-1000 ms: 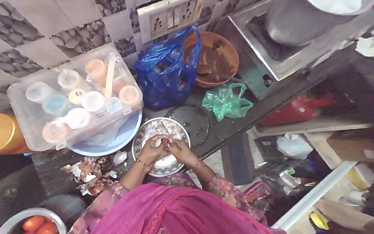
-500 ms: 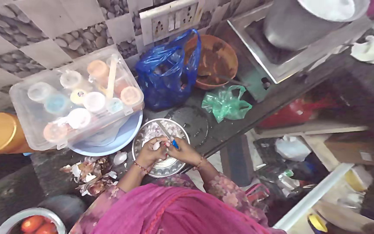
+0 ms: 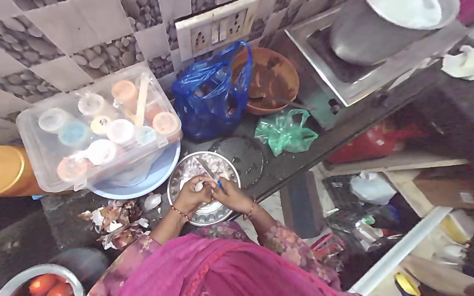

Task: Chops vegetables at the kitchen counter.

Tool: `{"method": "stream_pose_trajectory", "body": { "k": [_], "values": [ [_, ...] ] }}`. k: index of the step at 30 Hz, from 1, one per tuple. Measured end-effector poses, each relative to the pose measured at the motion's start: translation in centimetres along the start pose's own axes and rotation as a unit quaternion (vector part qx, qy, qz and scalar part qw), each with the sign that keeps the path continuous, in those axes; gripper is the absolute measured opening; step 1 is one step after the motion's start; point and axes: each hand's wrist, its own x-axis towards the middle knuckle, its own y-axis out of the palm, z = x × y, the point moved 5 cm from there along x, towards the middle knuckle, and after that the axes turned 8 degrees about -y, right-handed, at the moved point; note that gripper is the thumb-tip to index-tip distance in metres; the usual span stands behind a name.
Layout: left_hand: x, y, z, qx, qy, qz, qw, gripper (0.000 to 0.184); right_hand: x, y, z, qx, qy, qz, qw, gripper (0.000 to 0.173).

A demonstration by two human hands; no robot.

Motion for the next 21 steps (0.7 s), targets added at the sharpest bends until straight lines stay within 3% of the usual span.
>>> {"method": "stream_pose_trajectory", "body": {
  "k": [9,21],
  "values": [
    [0.11,-0.18,0.08,-0.002,-0.010,0.000,1.000,0.028,0.09,0.35,0.19,-0.007,0.024,-0.007,1.000,0.035],
    [0.56,-0.08,-0.27,-0.003,-0.054,-0.017,0.998,0.020,0.70,0.52,-0.21,-0.053,0.009,-0.034,0.998,0.047]
  ]
}}
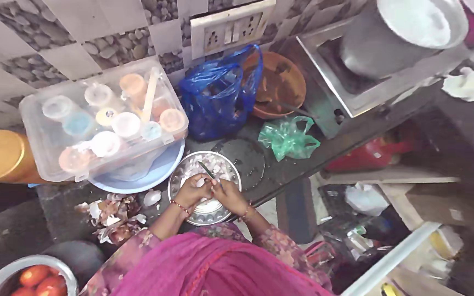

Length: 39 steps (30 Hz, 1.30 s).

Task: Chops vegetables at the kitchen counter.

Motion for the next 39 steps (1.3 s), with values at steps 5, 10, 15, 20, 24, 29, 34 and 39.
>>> {"method": "stream_pose_trajectory", "body": {
  "k": [5,10,15,20,24,29,34,39],
  "values": [
    [0.2,-0.4,-0.6,-0.056,0.002,-0.042,0.998,0.028,0.0,-0.6,0.4,-0.024,0.008,0.005,1.000,0.043],
    [-0.1,-2.0,-1.8,0.088,0.006,-0.110,0.990,0.036,0.3,-3.0,0.9,-0.101,0.046,0.015,0.994,0.041],
    [-1.1,-2.4,-2.5,0.135,0.019,-0.113,0.984,0.048,1.1,-5.1,3.0,-0.191,0.031,0.062,0.979,0.041],
    [-2.2,-2.9,-2.4,0.123,0.013,-0.113,0.986,0.051,1.8,-5.2,3.7,-0.299,0.043,0.028,0.953,0.042],
    [-3.4,-2.9,-1.3,-0.022,0.040,-0.095,0.994,0.049,2.4,-4.8,3.1,-0.333,0.043,0.020,0.942,0.039],
    [-5.6,-2.5,0.4,-0.293,0.062,-0.075,0.951,0.030,0.9,-6.2,4.2,-0.292,0.006,-0.048,0.955,0.037],
    [-6.9,-1.9,1.2,-0.394,0.074,-0.046,0.915,0.053,-2.7,-5.9,6.1,-0.162,-0.143,-0.172,0.961,0.028],
    [-6.6,-0.7,1.1,-0.381,0.097,-0.021,0.919,0.060,-4.4,0.0,6.0,-0.023,-0.163,-0.111,0.980,0.032]
  ]
}}
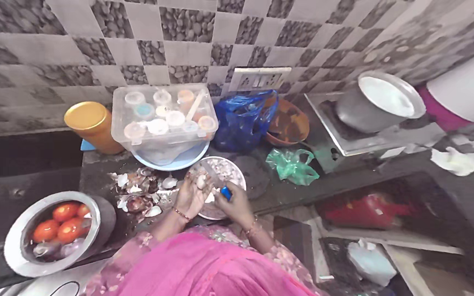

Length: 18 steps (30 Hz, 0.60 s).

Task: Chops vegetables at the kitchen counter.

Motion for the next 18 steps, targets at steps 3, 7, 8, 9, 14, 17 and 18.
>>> {"method": "stream_pose_trajectory", "body": {
  "k": [3,7,8,9,14,17,18],
  "values": [
    [0.4,1.1,0.7,0.036,0.011,0.038,0.999,0.060,0.3,1.1,0.0,-0.039,0.009,0.007,0.999,0.045],
    [1.2,2.7,1.4,0.099,0.023,0.047,0.994,0.047,1.4,0.4,-0.5,-0.066,-0.001,-0.029,0.997,0.050],
    [1.3,3.1,1.5,0.119,0.017,0.049,0.991,0.046,1.7,0.1,-0.8,-0.055,0.010,-0.035,0.998,0.046],
    [1.4,3.4,1.5,0.142,0.007,0.053,0.988,0.046,1.9,-0.3,-1.3,-0.036,0.025,-0.042,0.998,0.041],
    [4.2,2.8,0.2,0.485,0.044,0.030,0.873,0.047,1.9,-2.0,-5.1,0.213,0.138,-0.047,0.966,0.025],
    [6.6,1.9,-1.2,0.708,0.073,0.029,0.702,0.059,1.0,-2.9,-6.9,0.292,0.181,-0.057,0.937,0.018],
    [7.0,1.8,-1.5,0.764,0.106,0.028,0.636,0.053,0.6,-3.2,-7.2,0.302,0.191,-0.052,0.933,0.017]
  ]
}}
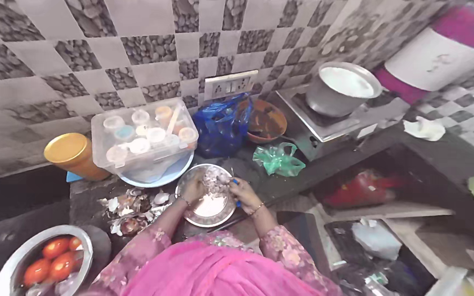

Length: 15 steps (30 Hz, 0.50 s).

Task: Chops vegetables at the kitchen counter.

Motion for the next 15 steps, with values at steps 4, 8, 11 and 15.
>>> {"method": "stream_pose_trajectory", "body": {
  "k": [4,8,11,15],
  "values": [
    [1.3,-0.4,0.7,0.117,0.043,-0.049,0.991,0.036,-0.5,-0.6,-0.5,0.025,0.014,0.004,1.000,0.016],
    [1.3,-0.8,1.0,0.040,0.054,-0.089,0.994,0.028,-0.9,-0.5,-0.8,0.066,0.001,0.001,0.998,0.019],
    [-0.7,-0.6,0.5,-0.166,-0.018,-0.061,0.984,0.039,-1.3,0.2,-0.7,0.121,-0.038,-0.005,0.992,0.026],
    [-4.7,1.3,-2.3,-0.380,-0.078,0.059,0.920,0.054,-2.0,1.9,-0.4,0.139,-0.084,-0.007,0.987,0.033]
  ]
}}
